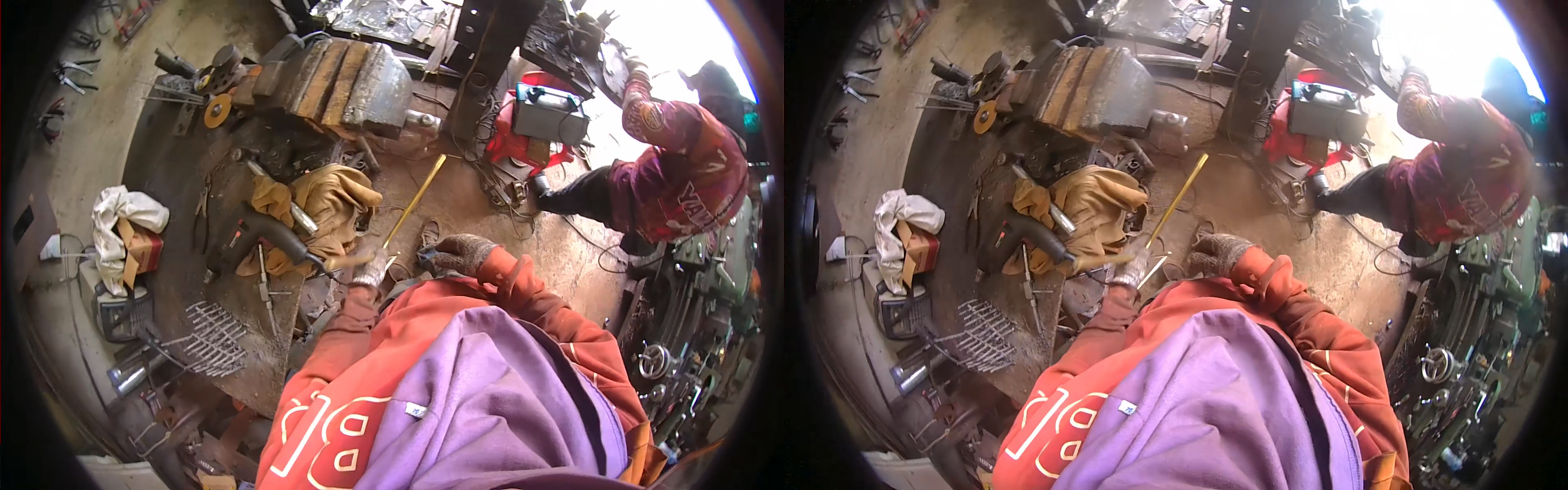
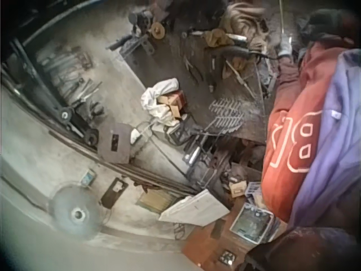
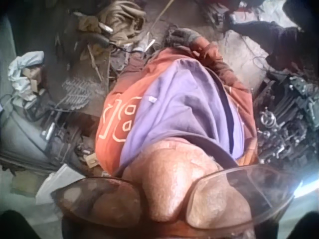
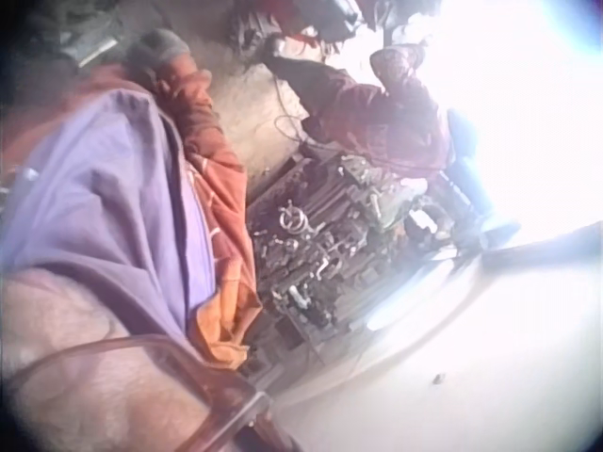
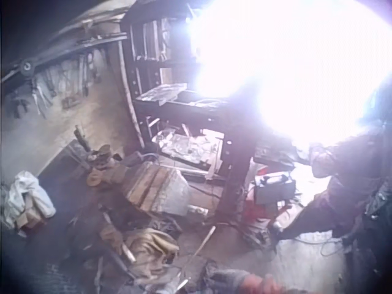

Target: The person uses a hand drill to make a hole in a metal piece secured in a vise and then taps the hole using a hand tap.

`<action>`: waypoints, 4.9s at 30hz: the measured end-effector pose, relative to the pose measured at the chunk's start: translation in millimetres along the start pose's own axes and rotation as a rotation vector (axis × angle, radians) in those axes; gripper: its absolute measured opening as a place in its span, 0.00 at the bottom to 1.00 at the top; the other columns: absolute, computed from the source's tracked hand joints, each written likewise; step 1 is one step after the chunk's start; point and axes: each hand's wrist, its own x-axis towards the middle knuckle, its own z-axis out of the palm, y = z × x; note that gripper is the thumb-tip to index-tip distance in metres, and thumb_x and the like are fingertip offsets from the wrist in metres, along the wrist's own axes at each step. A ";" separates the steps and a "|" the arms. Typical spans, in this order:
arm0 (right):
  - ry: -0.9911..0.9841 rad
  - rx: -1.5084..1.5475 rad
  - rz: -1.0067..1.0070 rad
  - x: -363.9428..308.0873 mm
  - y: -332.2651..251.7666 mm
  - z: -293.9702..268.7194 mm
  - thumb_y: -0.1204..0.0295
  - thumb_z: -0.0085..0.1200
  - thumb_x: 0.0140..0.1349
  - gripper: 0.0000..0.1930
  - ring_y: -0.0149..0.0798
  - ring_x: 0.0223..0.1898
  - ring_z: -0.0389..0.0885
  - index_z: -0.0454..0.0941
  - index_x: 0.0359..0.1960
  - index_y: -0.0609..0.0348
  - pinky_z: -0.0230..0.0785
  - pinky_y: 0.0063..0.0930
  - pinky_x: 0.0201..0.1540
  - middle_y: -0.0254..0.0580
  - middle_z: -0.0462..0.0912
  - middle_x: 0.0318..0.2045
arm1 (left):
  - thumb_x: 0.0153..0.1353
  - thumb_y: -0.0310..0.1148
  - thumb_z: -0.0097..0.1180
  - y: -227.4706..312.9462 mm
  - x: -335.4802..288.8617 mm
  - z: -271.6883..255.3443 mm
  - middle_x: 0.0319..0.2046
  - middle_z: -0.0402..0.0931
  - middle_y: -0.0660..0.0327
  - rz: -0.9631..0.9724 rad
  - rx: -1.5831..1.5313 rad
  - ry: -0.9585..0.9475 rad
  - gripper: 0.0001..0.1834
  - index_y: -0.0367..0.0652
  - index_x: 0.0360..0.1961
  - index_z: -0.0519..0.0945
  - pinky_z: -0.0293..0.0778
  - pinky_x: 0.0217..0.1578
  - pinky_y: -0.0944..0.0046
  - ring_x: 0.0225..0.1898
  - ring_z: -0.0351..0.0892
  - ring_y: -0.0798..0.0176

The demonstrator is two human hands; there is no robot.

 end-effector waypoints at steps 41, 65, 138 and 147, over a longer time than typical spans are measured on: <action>-0.014 -0.352 -0.080 50.0 -113.6 -17.0 0.49 0.55 0.75 0.23 0.62 0.36 0.86 0.87 0.40 0.59 0.78 0.51 0.42 0.57 0.87 0.33 | 0.70 0.47 0.62 38.8 -29.9 -232.2 0.57 0.83 0.42 -0.114 -0.918 -0.178 0.26 0.38 0.59 0.83 0.76 0.60 0.49 0.60 0.81 0.43; 0.080 0.920 -0.241 139.7 -53.3 -104.6 0.66 0.71 0.64 0.25 0.40 0.42 0.82 0.79 0.62 0.54 0.77 0.45 0.46 0.38 0.87 0.51 | 0.77 0.52 0.48 -20.0 79.6 -148.4 0.54 0.85 0.51 -0.579 -1.191 0.007 0.30 0.45 0.70 0.79 0.78 0.54 0.55 0.53 0.84 0.53; 0.420 -0.752 -0.225 70.8 -119.4 -100.2 0.66 0.66 0.62 0.26 0.59 0.55 0.86 0.82 0.64 0.49 0.78 0.51 0.58 0.52 0.90 0.48 | 0.78 0.43 0.35 -45.0 180.5 -219.5 0.83 0.57 0.63 -0.101 -0.525 -0.270 0.34 0.60 0.84 0.58 0.52 0.77 0.32 0.81 0.58 0.51; 0.366 -0.381 -0.401 46.7 -132.0 -88.8 0.85 0.54 0.61 0.33 0.65 0.51 0.86 0.76 0.71 0.53 0.79 0.52 0.54 0.59 0.89 0.47 | 0.78 0.46 0.37 -46.2 195.2 -180.3 0.84 0.56 0.64 -0.136 -0.586 -0.188 0.33 0.59 0.83 0.61 0.52 0.78 0.36 0.81 0.59 0.50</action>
